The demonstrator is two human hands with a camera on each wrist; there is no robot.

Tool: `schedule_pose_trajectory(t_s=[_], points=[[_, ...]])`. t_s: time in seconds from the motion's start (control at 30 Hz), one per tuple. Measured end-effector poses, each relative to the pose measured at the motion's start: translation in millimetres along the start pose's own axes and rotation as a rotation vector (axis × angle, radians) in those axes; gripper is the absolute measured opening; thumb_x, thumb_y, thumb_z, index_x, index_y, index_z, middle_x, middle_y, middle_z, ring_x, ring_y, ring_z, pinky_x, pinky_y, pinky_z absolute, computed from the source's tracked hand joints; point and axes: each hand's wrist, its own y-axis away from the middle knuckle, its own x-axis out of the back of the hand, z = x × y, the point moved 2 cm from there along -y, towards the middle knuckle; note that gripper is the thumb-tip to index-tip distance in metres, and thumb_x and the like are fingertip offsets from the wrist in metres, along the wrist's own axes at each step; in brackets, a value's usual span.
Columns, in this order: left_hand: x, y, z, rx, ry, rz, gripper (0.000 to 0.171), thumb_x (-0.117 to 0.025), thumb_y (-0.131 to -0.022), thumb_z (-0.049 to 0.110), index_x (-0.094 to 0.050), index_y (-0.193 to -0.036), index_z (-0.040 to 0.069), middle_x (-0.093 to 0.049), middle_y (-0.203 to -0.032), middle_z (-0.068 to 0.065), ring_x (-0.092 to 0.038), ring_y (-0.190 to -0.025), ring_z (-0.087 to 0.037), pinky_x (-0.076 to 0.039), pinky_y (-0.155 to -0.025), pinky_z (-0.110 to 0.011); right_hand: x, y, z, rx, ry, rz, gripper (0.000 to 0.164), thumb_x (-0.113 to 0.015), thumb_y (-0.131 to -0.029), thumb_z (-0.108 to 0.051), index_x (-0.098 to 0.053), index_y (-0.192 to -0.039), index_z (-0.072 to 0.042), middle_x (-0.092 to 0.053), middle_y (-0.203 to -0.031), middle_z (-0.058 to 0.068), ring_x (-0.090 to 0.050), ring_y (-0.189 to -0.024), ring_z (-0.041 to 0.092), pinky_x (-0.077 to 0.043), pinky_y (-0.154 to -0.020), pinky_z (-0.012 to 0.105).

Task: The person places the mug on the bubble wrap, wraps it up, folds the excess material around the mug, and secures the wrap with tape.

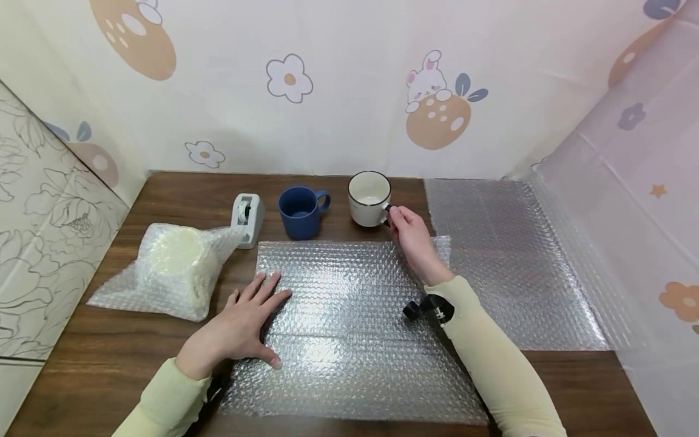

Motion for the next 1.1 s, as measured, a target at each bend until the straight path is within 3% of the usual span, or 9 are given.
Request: schedule_pose_trajectory(t_s=[0.2,0.4,0.57,0.8,1.1], points=[[3.6,-0.7,2.0,0.012,0.009,-0.014,0.126,-0.083,-0.055,0.071,-0.033,-0.156,0.015,-0.007,-0.165,-0.016,-0.007,-0.149,-0.043,-0.025,-0.098,-0.078,1.2,20.8,-28.1,0.089,0.047,-0.097,0.04,-0.046,-0.107,-0.026,-0.043,-0.085,0.007,-0.038,-0.072,0.008,-0.036,-0.067,0.024,-0.031,-0.062,0.031],[5.2,-2.9,1.9,0.019,0.036,-0.032,0.126,-0.085,-0.055,0.068,-0.031,-0.157,0.016,-0.004,-0.165,-0.016,-0.003,-0.149,-0.042,-0.022,-0.099,-0.079,4.8,53.0,-39.4,0.056,-0.014,-0.217,0.034,-0.043,-0.108,-0.017,-0.042,-0.079,0.001,-0.038,-0.071,0.002,-0.035,-0.065,0.014,-0.031,-0.061,0.027],[5.5,-3.8,1.9,0.033,0.04,-0.049,0.125,-0.085,-0.056,0.067,-0.03,-0.157,0.016,-0.003,-0.165,-0.016,-0.002,-0.149,-0.043,-0.021,-0.099,-0.079,6.3,78.4,-29.2,0.015,-0.091,-0.358,0.033,-0.041,-0.107,-0.013,-0.04,-0.076,-0.001,-0.039,-0.074,0.001,-0.037,-0.069,0.014,-0.036,-0.065,0.026],[7.7,-11.0,3.6,0.059,0.006,-0.079,0.124,-0.084,-0.057,0.068,-0.029,-0.158,0.019,-0.002,-0.166,-0.013,0.0,-0.15,-0.04,-0.024,-0.098,-0.079,11.0,99.3,-7.9,0.017,-0.004,-0.495,0.035,-0.042,-0.107,-0.014,-0.043,-0.077,0.003,-0.044,-0.072,0.005,-0.042,-0.065,0.023,-0.039,-0.061,0.03],[13.8,-16.1,5.6,0.065,-0.027,-0.083,0.124,-0.083,-0.057,0.069,-0.031,-0.158,0.02,-0.004,-0.166,-0.013,-0.004,-0.15,-0.04,-0.03,-0.094,-0.078,14.2,103.8,13.2,-0.021,-0.027,-0.516,0.037,-0.044,-0.106,-0.015,-0.043,-0.078,0.009,-0.044,-0.072,0.004,-0.042,-0.066,0.024,-0.039,-0.064,0.031]])
